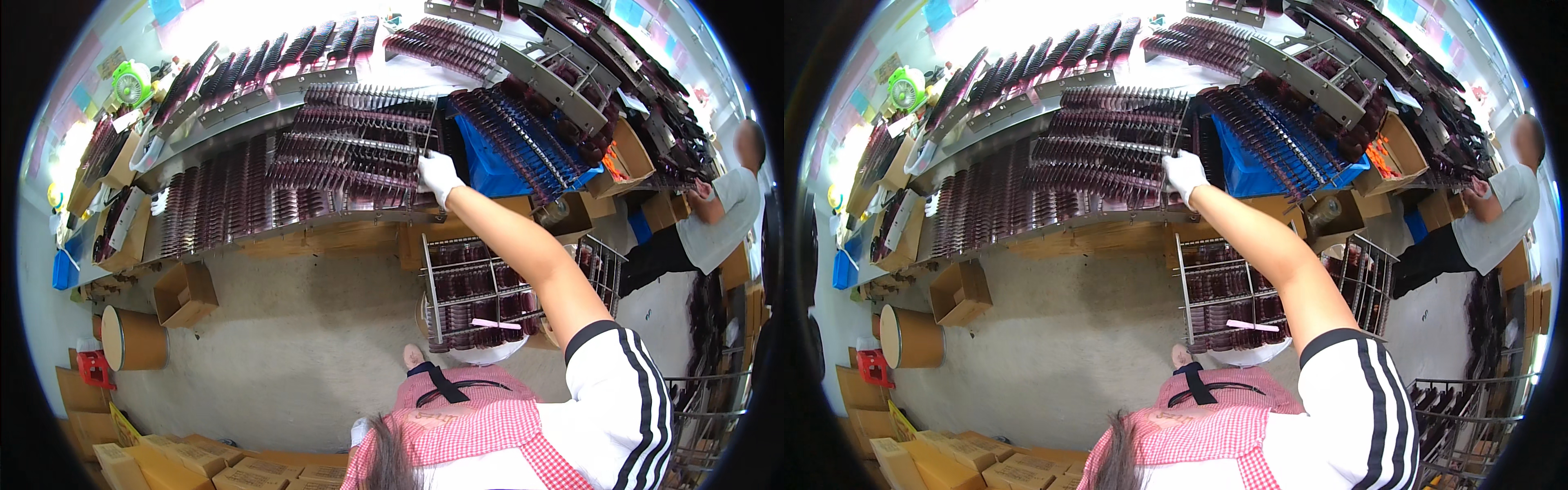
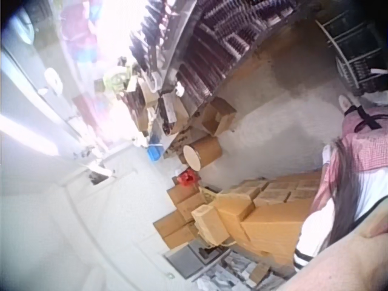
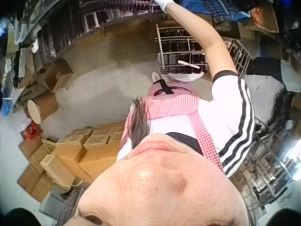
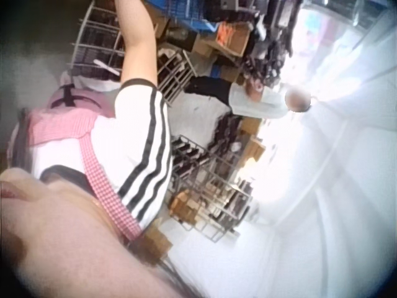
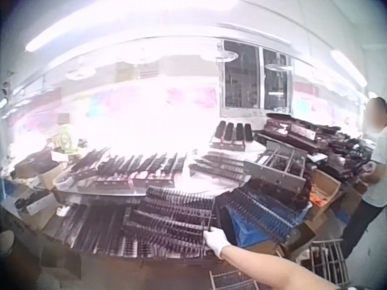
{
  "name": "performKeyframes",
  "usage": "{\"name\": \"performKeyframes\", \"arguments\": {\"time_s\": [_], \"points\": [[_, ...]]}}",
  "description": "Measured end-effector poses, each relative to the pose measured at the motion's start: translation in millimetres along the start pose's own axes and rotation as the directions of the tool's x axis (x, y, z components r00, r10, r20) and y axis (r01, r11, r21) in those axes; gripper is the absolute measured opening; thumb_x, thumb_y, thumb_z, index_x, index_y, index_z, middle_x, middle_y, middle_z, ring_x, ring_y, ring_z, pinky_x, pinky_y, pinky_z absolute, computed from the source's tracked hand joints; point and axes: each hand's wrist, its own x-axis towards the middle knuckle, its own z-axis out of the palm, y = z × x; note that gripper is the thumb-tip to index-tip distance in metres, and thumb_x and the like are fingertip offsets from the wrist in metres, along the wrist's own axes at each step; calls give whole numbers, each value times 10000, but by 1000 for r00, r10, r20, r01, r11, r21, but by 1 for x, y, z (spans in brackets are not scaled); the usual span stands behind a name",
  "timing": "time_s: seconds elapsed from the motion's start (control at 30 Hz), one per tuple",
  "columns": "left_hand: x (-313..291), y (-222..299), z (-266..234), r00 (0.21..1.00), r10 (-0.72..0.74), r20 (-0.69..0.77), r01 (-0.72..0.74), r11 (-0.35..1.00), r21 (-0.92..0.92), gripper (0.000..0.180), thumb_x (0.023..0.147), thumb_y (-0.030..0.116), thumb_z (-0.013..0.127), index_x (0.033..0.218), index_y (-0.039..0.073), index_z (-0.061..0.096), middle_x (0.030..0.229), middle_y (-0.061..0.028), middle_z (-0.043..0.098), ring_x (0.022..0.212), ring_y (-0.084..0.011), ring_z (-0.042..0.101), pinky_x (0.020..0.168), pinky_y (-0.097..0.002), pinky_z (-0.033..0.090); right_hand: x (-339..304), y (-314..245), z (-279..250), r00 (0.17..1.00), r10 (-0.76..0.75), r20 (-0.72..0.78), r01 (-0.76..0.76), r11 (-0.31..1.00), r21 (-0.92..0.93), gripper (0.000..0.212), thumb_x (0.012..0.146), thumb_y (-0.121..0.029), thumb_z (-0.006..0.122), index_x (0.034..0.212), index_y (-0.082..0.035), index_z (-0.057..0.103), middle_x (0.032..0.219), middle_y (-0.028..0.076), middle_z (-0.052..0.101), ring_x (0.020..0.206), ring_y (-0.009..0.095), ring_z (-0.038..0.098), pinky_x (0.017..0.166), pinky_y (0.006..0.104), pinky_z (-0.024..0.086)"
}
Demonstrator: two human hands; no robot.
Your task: The person assembles black hair accessories by inserting them into a metal rack. They repeatedly pick up the accessories from a box, place them into the rack slots, and occasionally move the rack to a nearby shelf.
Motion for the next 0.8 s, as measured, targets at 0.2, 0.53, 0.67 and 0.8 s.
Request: {"name": "performKeyframes", "arguments": {"time_s": [0.2,0.53,0.67,0.8], "points": [[-4,10,-5,898,-390,205,436,725,-533,188,933,230,593,950,75,699,852,-92,692,751,-232,655,682,-366,542,38,0,-6,980,100,171,-88,993,-77,301,1017,-232,470,1037,2,658,1004,147,681,875,254,697,666,383,629],[5,-8,-43,863,-420,282,500,631,-593,167,943,213,598,1000,76,676,865,-74,687,753,-192,641,663,-322,525,72,-54,-34,757,-194,624,548,-332,-768,207,815,-337,707,846,-146,781,878,94,742,775,302,709,676,405,572],[60,5,-85,844,-440,307,488,391,-780,163,947,206,600,1020,77,668,870,-67,684,754,-176,636,655,-305,518,23,-54,-41,896,-348,277,445,702,-555,183,891,-112,581,1027,-25,667,921,74,685,886,233,642,785,333,518],[138,57,-163,869,-439,230,325,154,-933,161,952,199,602,1040,77,659,875,-59,682,755,-160,630,648,-287,511,-71,-32,-78,919,-259,298,310,941,-138,323,915,-123,535,1195,-11,650,1059,103,707,909,173,655,789,301,520]]}}
